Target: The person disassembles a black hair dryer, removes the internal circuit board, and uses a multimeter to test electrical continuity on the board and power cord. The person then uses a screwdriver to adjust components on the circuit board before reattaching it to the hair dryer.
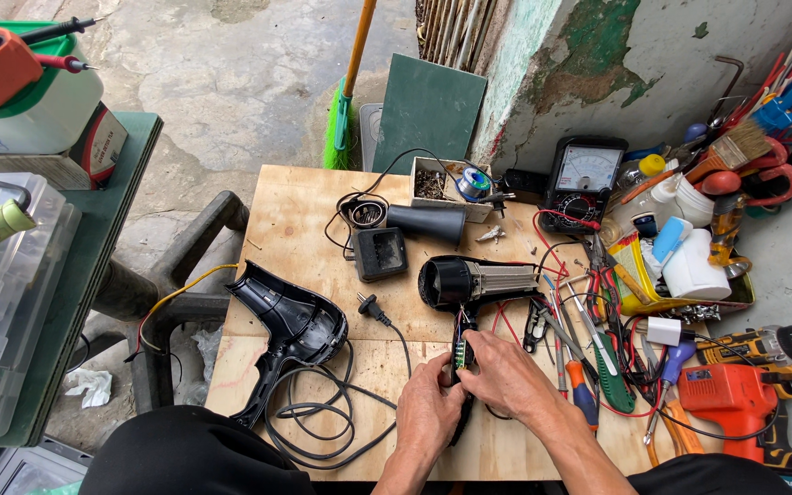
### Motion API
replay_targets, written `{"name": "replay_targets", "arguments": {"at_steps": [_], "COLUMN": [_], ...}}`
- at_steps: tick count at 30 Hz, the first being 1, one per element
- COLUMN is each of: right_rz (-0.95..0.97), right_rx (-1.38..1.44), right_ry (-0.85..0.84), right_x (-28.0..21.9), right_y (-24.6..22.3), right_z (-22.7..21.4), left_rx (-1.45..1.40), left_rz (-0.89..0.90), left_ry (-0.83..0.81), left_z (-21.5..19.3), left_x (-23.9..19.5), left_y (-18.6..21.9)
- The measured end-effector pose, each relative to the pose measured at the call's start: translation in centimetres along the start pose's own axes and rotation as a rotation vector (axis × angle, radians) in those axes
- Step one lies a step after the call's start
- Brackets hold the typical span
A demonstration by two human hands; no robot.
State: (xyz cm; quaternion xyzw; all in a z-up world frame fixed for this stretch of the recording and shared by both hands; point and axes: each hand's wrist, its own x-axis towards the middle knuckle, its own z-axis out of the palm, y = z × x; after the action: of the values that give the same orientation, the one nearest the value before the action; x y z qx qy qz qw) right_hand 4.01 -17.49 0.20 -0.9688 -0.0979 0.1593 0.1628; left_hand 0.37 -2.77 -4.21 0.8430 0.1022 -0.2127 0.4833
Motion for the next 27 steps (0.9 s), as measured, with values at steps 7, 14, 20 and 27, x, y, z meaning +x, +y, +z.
{"name": "replay_targets", "arguments": {"at_steps": [7,14,20,27], "right_rz": [0.295,0.554,0.657,0.535], "right_rx": [0.411,0.819,1.382,1.496], "right_ry": [-0.008,0.001,0.295,0.273], "right_x": [-0.9,-2.8,-2.2,-1.9], "right_y": [-1.1,-3.8,-1.8,-1.6], "right_z": [-0.9,-4.1,-2.0,-0.8], "left_rx": [-0.279,-0.481,-0.728,-0.839], "left_rz": [-0.016,-0.131,0.095,0.041], "left_ry": [-0.062,-0.088,-0.128,-0.297], "left_z": [-0.4,-2.0,0.4,-0.1], "left_x": [0.1,-1.8,-1.0,-1.8], "left_y": [0.4,3.0,0.6,1.1]}}
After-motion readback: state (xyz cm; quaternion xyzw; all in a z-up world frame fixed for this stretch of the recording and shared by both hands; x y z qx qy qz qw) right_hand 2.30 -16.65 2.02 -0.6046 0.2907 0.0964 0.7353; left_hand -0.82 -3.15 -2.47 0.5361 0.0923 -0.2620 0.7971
